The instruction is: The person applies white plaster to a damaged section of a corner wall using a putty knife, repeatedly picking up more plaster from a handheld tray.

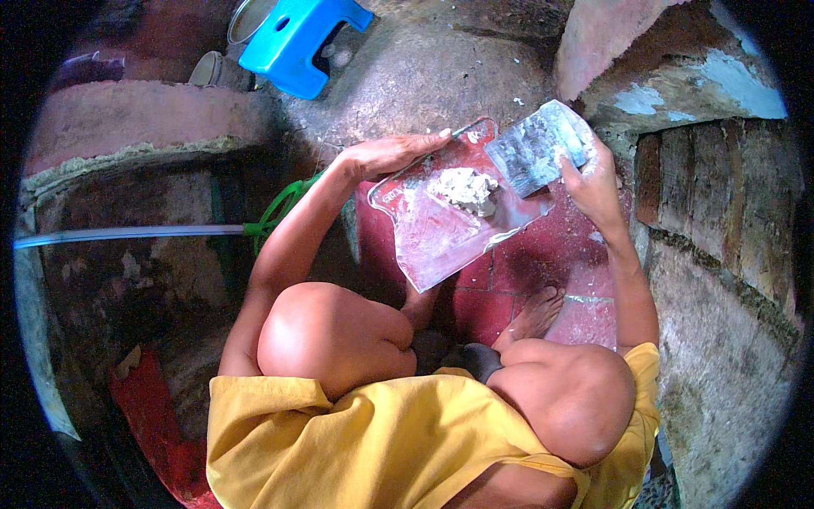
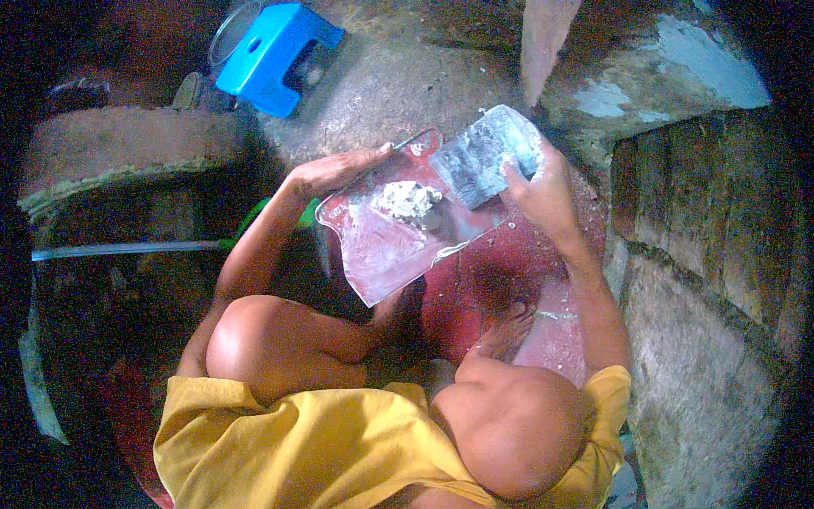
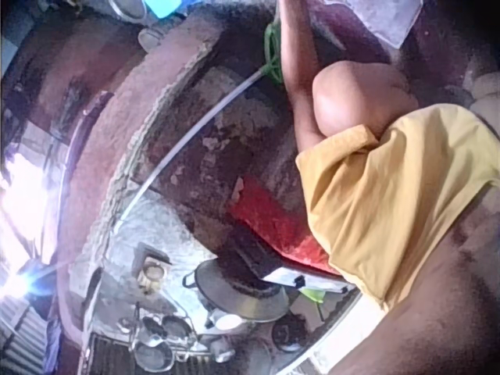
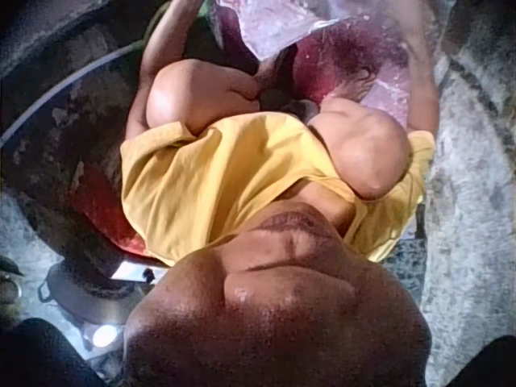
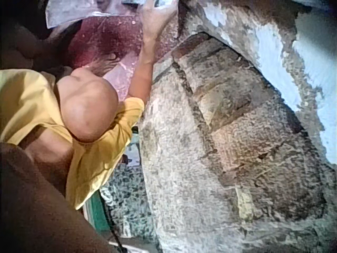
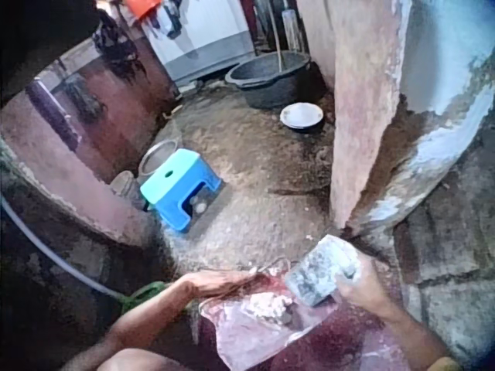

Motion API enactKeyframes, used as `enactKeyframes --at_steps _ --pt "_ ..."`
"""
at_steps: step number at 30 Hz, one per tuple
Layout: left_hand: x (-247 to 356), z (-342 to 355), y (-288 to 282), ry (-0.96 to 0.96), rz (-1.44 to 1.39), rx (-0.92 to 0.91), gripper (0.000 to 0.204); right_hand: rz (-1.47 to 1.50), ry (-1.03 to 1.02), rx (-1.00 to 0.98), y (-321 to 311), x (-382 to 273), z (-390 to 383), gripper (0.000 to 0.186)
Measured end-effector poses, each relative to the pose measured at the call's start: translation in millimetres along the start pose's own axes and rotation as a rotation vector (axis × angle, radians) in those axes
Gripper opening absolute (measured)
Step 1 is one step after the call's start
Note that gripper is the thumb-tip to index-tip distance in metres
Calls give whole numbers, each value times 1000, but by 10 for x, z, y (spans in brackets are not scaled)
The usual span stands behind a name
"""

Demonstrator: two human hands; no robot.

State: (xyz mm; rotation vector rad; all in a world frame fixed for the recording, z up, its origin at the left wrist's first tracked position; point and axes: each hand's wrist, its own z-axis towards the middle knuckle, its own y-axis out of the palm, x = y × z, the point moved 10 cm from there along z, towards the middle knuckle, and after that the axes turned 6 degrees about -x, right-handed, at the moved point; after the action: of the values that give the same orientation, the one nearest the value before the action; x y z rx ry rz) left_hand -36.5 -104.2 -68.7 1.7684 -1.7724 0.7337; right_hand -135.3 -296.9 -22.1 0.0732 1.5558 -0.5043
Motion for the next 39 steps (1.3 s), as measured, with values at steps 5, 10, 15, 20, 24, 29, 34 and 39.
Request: enactKeyframes --at_steps 5,10,15,20,24,29,34,39 --pt "-15 125 110 -36 -46 -50 61 -49 -47 -82 295 -122 59 37" --pt "110 202 178 110 -68 -106 61 -113 -55 -227 533 -189 160 39" --pt "-149 335 175 51 -148 -165 50 -170 -14 -369 802 -207 233 40" --pt "-313 506 408 189 -293 -438 43 -111 -133 -399 933 -309 214 40" --pt "-408 650 353 193 -281 -393 42 -87 -135 -471 980 -295 271 44" --pt "-499 660 204 144 -203 -325 39 -60 -215 -532 1012 -385 266 46" --pt "18 418 312 161 -199 -394 46 13 -204 -427 792 -440 233 46" --pt "71 397 308 292 -75 -415 45 -199 -306 -258 581 -722 161 45"
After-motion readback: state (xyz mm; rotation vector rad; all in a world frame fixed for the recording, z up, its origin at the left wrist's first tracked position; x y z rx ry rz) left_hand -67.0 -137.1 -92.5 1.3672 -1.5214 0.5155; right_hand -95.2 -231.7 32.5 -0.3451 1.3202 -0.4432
